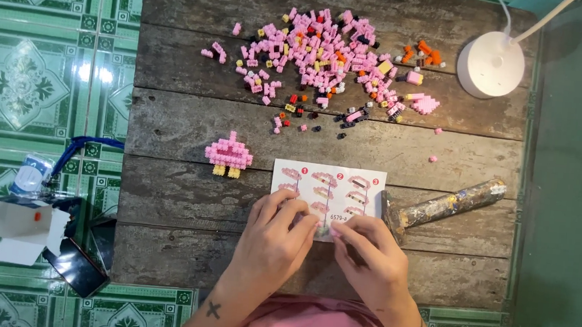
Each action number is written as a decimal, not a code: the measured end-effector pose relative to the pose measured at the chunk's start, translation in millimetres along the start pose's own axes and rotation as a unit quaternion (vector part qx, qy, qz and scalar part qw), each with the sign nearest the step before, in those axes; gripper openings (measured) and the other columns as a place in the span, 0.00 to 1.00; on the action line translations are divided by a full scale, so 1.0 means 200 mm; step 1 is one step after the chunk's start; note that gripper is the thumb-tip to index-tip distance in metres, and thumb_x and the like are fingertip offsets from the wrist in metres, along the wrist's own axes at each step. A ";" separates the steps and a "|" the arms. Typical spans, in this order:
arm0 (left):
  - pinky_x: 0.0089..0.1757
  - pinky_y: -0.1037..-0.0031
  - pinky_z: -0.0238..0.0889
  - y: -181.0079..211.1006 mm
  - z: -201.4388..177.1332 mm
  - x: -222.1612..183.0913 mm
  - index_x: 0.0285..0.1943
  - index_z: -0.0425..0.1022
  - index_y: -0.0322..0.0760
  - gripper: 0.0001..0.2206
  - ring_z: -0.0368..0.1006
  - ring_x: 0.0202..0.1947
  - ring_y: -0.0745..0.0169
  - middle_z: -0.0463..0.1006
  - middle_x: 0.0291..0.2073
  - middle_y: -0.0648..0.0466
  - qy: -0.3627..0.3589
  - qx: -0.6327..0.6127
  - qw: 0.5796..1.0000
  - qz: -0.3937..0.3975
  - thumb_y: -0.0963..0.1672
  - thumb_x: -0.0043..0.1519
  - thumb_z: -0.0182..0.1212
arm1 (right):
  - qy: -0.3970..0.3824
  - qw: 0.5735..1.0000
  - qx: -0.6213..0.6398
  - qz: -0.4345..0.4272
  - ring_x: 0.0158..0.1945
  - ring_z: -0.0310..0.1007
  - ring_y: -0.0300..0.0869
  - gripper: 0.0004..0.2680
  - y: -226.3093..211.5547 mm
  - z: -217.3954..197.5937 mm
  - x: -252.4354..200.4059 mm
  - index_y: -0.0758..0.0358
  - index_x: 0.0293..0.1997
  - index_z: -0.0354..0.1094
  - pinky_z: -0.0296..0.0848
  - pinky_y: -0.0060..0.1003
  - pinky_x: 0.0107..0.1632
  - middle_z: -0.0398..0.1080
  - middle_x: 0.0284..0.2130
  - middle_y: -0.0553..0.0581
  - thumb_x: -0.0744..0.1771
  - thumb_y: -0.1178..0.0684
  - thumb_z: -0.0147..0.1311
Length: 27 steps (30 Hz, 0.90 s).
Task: A person is assembling a small figure using pink and white toy blocks while following a printed manual on a wooden table.
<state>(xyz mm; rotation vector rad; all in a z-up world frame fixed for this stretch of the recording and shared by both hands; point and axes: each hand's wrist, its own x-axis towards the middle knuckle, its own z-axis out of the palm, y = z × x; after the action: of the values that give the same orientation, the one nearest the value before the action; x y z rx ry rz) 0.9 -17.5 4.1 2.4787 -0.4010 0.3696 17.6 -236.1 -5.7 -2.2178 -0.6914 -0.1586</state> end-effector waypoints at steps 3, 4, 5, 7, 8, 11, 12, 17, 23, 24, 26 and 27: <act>0.52 0.60 0.67 0.01 0.04 -0.01 0.48 0.81 0.36 0.03 0.75 0.56 0.47 0.84 0.48 0.53 0.019 -0.036 0.999 -0.020 0.41 0.70 0.70 | 0.009 0.999 0.034 0.023 0.38 0.81 0.38 0.05 0.01 -0.01 0.02 0.63 0.46 0.80 0.80 0.29 0.43 0.75 0.45 0.57 0.68 0.65 0.66; 0.52 0.60 0.67 0.02 0.04 0.00 0.48 0.81 0.36 0.03 0.75 0.56 0.47 0.84 0.48 0.53 0.018 -0.035 0.999 -0.017 0.41 0.70 0.70 | 0.012 0.999 0.034 0.023 0.38 0.81 0.38 0.05 -0.01 -0.03 0.04 0.63 0.46 0.80 0.80 0.29 0.43 0.75 0.45 0.57 0.68 0.65 0.66; 0.54 0.59 0.70 0.03 0.05 -0.01 0.48 0.80 0.34 0.04 0.78 0.49 0.50 0.84 0.44 0.51 0.015 -0.129 0.990 -0.048 0.39 0.69 0.70 | 0.020 0.996 0.074 0.042 0.41 0.83 0.40 0.03 -0.02 -0.05 0.06 0.62 0.44 0.80 0.81 0.30 0.47 0.78 0.43 0.57 0.68 0.63 0.67; 0.55 0.59 0.74 0.05 0.03 0.01 0.48 0.79 0.33 0.04 0.81 0.42 0.54 0.84 0.40 0.50 0.011 -0.220 0.972 -0.077 0.37 0.68 0.70 | 0.031 0.991 0.116 0.059 0.43 0.85 0.41 0.02 -0.04 -0.06 0.07 0.61 0.41 0.79 0.83 0.31 0.51 0.81 0.42 0.57 0.68 0.61 0.68; 0.48 0.64 0.76 0.06 0.02 0.02 0.50 0.81 0.33 0.05 0.82 0.38 0.57 0.86 0.40 0.51 0.014 -0.251 0.962 -0.105 0.39 0.68 0.70 | 0.049 0.972 0.204 0.106 0.43 0.85 0.43 0.03 -0.04 -0.05 0.06 0.65 0.41 0.78 0.84 0.31 0.49 0.82 0.40 0.60 0.68 0.64 0.67; 0.41 0.71 0.79 0.09 0.01 0.05 0.52 0.85 0.34 0.07 0.83 0.34 0.61 0.89 0.41 0.51 0.024 -0.300 0.941 -0.154 0.40 0.68 0.71 | 0.069 0.936 0.297 0.176 0.44 0.85 0.45 0.02 -0.03 -0.04 0.03 0.69 0.41 0.79 0.85 0.32 0.50 0.83 0.38 0.62 0.68 0.66 0.66; 0.40 0.72 0.81 0.09 0.01 0.06 0.53 0.87 0.34 0.08 0.84 0.33 0.63 0.91 0.42 0.50 0.032 -0.319 0.931 -0.175 0.41 0.67 0.73 | 0.071 0.929 0.304 0.200 0.44 0.84 0.44 0.01 -0.03 -0.03 0.03 0.70 0.42 0.80 0.85 0.33 0.53 0.83 0.38 0.61 0.68 0.65 0.66; 0.44 0.77 0.89 0.13 0.02 0.08 0.51 0.91 0.36 0.08 0.90 0.38 0.66 0.93 0.42 0.51 0.017 -0.383 0.889 -0.251 0.41 0.65 0.74 | 0.077 0.904 0.340 0.247 0.45 0.85 0.44 0.03 0.03 0.01 -0.01 0.69 0.43 0.83 0.86 0.35 0.53 0.85 0.39 0.62 0.68 0.63 0.68; 0.44 0.79 0.88 0.13 0.03 0.07 0.48 0.91 0.36 0.06 0.89 0.38 0.68 0.92 0.39 0.53 -0.006 -0.431 0.851 -0.301 0.40 0.64 0.74 | 0.080 0.891 0.360 0.263 0.44 0.85 0.44 0.03 0.03 0.03 -0.01 0.70 0.43 0.83 0.89 0.34 0.49 0.85 0.39 0.62 0.68 0.63 0.68; 0.45 0.78 0.88 0.13 0.03 0.07 0.47 0.91 0.35 0.05 0.88 0.38 0.68 0.91 0.40 0.53 -0.008 -0.454 0.834 -0.313 0.40 0.64 0.74 | 0.081 0.887 0.369 0.265 0.43 0.85 0.44 0.02 0.03 0.03 -0.01 0.70 0.43 0.82 0.90 0.34 0.48 0.84 0.38 0.62 0.68 0.63 0.68; 0.45 0.79 0.88 0.14 0.02 0.08 0.47 0.90 0.34 0.05 0.88 0.38 0.68 0.91 0.39 0.53 -0.010 -0.456 0.834 -0.311 0.40 0.64 0.74 | 0.082 0.892 0.358 0.262 0.44 0.85 0.45 0.02 0.03 0.02 0.00 0.70 0.42 0.82 0.89 0.35 0.50 0.84 0.39 0.62 0.68 0.63 0.68; 0.44 0.79 0.87 0.14 0.02 0.09 0.46 0.90 0.34 0.04 0.87 0.38 0.68 0.90 0.39 0.53 -0.011 -0.457 0.834 -0.309 0.39 0.64 0.73 | 0.082 0.898 0.347 0.259 0.46 0.85 0.46 0.02 0.03 0.02 0.00 0.69 0.42 0.83 0.89 0.36 0.51 0.85 0.39 0.62 0.67 0.62 0.69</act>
<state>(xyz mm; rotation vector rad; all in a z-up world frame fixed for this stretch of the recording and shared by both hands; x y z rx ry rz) 7.1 -44.4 21.1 1.5269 0.2112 -0.1223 20.0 -236.1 -12.4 -1.5904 -0.0171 0.1536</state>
